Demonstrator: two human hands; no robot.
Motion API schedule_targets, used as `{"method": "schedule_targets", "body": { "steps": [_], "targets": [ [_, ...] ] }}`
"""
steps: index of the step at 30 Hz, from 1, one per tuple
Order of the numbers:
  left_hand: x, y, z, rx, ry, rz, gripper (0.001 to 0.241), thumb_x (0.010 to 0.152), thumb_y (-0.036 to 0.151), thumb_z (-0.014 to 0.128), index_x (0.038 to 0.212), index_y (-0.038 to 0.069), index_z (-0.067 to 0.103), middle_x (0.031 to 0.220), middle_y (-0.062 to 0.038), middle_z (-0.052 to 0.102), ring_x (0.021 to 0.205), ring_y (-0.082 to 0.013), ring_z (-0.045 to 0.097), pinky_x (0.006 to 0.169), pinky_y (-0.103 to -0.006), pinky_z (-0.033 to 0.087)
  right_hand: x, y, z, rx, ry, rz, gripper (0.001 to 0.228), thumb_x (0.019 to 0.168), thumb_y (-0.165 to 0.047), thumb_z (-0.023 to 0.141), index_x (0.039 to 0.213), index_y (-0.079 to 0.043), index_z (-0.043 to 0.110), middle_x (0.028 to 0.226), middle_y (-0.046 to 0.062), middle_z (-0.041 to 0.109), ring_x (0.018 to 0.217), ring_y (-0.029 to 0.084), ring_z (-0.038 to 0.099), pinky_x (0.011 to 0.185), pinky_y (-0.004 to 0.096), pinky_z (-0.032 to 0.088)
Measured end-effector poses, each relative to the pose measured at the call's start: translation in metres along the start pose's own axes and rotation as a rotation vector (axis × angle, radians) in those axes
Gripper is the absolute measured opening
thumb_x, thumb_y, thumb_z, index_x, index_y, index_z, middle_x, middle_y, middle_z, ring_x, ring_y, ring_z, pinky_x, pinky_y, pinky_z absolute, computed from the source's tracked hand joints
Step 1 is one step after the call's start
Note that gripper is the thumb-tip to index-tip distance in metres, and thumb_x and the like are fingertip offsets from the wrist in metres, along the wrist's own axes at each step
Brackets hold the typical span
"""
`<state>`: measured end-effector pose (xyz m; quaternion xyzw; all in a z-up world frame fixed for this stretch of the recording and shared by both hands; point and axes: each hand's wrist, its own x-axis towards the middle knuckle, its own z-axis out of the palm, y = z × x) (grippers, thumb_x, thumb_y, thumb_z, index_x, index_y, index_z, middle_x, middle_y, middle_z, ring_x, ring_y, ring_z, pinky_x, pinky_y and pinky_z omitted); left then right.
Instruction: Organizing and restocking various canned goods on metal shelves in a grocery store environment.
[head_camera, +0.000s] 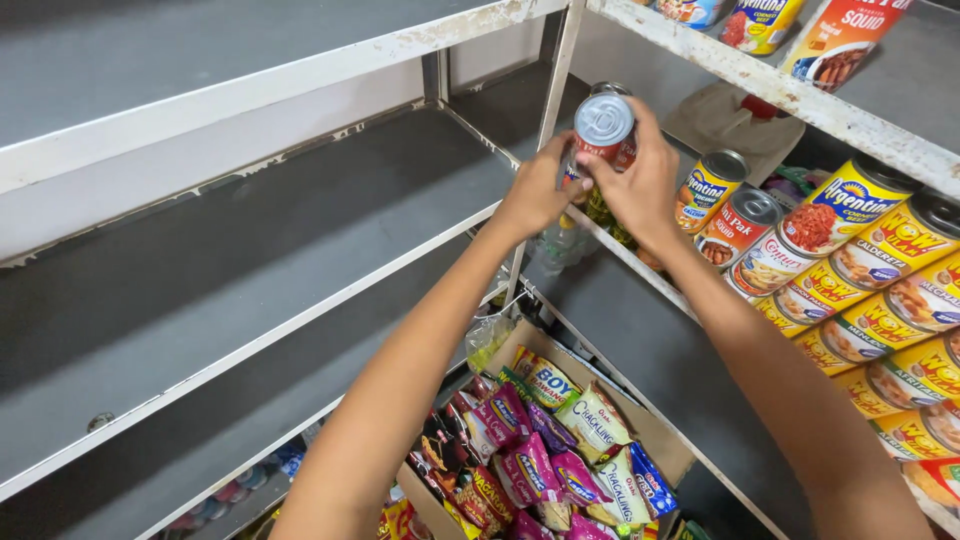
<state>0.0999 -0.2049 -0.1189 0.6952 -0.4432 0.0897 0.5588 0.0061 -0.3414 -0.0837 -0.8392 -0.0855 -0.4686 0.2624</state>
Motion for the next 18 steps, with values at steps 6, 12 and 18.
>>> {"method": "schedule_targets", "body": {
  "steps": [6, 12, 18],
  "targets": [
    [-0.016, 0.012, -0.04, -0.174, -0.072, -0.039, 0.07, 0.069, 0.018, 0.086, 0.132, -0.001, 0.06, 0.117, -0.017, 0.076, 0.11, -0.0268, 0.074, 0.095, -0.037, 0.057, -0.015, -0.037, 0.01, 0.364, -0.119, 0.195, 0.066, 0.089, -0.007, 0.083, 0.144, 0.002, 0.048, 0.132, 0.014, 0.067, 0.122, 0.019, 0.066, 0.105, 0.035, 0.054],
    [-0.051, 0.034, -0.112, -0.102, -0.129, -0.063, 0.071, 0.077, 0.029, 0.091, 0.135, 0.0, 0.062, 0.12, -0.014, 0.076, 0.11, -0.0213, 0.075, 0.097, -0.0349, 0.058, -0.012, -0.065, 0.028, 0.861, -0.24, 0.256, 0.065, 0.098, -0.008, 0.074, 0.152, 0.003, 0.041, 0.141, 0.013, 0.059, 0.13, 0.018, 0.059, 0.115, 0.034, 0.049],
    [-0.115, 0.078, -0.2, -0.176, -0.059, -0.194, 0.072, 0.075, 0.033, 0.089, 0.133, 0.003, 0.058, 0.119, -0.014, 0.077, 0.108, -0.0226, 0.076, 0.092, -0.0362, 0.061, 0.0, -0.14, 0.056, 1.006, -0.44, 0.143, 0.074, 0.101, -0.016, 0.072, 0.161, 0.002, 0.033, 0.145, 0.012, 0.057, 0.133, 0.017, 0.057, 0.117, 0.033, 0.046]
  ]
}}
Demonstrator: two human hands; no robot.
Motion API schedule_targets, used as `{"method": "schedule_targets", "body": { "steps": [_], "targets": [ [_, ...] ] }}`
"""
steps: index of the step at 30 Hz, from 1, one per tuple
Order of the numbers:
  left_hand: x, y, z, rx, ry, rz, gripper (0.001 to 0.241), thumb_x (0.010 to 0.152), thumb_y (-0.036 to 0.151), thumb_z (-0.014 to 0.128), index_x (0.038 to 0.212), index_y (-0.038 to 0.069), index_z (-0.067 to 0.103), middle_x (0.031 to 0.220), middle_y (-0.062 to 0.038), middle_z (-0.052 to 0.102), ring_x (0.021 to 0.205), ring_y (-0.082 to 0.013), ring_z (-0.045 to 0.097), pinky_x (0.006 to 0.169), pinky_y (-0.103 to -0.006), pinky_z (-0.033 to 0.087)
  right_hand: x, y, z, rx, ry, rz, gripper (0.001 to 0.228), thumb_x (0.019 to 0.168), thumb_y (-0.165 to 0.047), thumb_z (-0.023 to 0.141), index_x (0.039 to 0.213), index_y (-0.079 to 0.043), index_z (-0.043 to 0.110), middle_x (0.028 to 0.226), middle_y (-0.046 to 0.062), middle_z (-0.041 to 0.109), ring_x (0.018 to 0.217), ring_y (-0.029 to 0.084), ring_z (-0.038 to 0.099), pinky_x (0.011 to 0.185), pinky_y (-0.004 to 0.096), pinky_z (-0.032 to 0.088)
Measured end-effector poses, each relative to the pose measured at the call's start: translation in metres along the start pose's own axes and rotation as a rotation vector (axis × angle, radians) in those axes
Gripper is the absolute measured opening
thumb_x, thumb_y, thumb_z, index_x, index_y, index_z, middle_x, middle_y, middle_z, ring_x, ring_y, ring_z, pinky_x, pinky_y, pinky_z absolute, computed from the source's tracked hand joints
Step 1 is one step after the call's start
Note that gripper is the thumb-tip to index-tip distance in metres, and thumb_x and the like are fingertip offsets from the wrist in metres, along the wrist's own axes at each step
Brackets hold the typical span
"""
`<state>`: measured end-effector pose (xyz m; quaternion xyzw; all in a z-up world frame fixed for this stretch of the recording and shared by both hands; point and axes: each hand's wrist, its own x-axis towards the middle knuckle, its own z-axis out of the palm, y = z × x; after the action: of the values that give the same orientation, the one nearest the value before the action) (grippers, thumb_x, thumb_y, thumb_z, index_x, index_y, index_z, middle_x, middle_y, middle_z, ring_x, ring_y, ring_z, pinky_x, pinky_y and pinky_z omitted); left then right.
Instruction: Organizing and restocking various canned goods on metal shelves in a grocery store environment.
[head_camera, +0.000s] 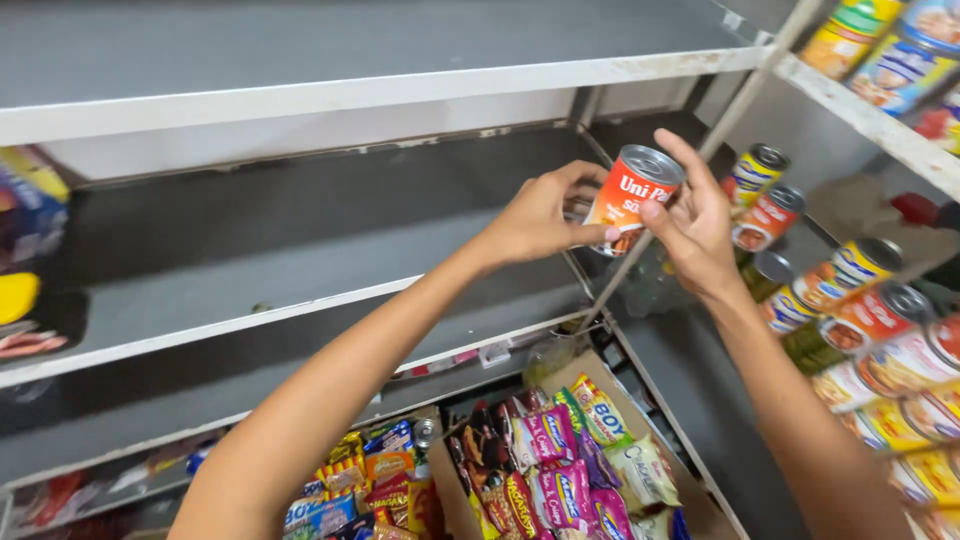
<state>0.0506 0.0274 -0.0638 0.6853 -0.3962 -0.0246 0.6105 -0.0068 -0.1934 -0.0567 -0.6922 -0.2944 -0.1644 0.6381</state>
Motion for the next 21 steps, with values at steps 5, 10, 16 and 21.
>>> {"method": "schedule_targets", "body": {
  "steps": [5, 10, 16, 21],
  "targets": [
    [-0.076, 0.03, -0.069, 0.091, 0.183, 0.125, 0.078, 0.075, 0.033, 0.092, 0.136, 0.003, 0.053, 0.118, -0.015, 0.077, 0.112, -0.0247, 0.076, 0.097, -0.0372, 0.06, 0.038, -0.021, 0.101, 0.044, -0.128, -0.079, 0.079, 0.102, -0.018, 0.075, 0.164, 0.003, 0.031, 0.148, 0.013, 0.056, 0.137, 0.018, 0.056, 0.122, 0.034, 0.046],
    [-0.146, 0.067, -0.141, 0.242, 0.353, 0.278, 0.082, 0.079, 0.033, 0.092, 0.14, 0.001, 0.049, 0.127, -0.019, 0.072, 0.117, -0.0271, 0.074, 0.102, -0.0386, 0.06, 0.072, -0.037, 0.196, 0.132, -0.225, -0.149, 0.078, 0.104, -0.02, 0.077, 0.162, 0.004, 0.03, 0.147, 0.013, 0.056, 0.136, 0.017, 0.058, 0.121, 0.034, 0.048],
    [-0.224, 0.124, -0.221, 0.611, 0.498, 0.262, 0.069, 0.086, 0.032, 0.088, 0.138, 0.0, 0.055, 0.112, -0.019, 0.077, 0.101, -0.026, 0.08, 0.092, -0.0358, 0.062, 0.11, -0.056, 0.312, 0.213, -0.311, -0.212, 0.071, 0.106, -0.021, 0.077, 0.159, 0.003, 0.035, 0.141, 0.01, 0.059, 0.129, 0.014, 0.058, 0.119, 0.03, 0.049],
    [-0.262, 0.148, -0.292, 0.728, 0.589, 0.436, 0.048, 0.093, 0.023, 0.087, 0.127, 0.0, 0.063, 0.112, -0.014, 0.079, 0.103, -0.0244, 0.082, 0.094, -0.0357, 0.064, 0.137, -0.081, 0.398, 0.165, -0.392, -0.257, 0.043, 0.11, -0.021, 0.075, 0.136, 0.002, 0.049, 0.123, 0.007, 0.064, 0.108, 0.012, 0.064, 0.098, 0.029, 0.057]
  ]
}}
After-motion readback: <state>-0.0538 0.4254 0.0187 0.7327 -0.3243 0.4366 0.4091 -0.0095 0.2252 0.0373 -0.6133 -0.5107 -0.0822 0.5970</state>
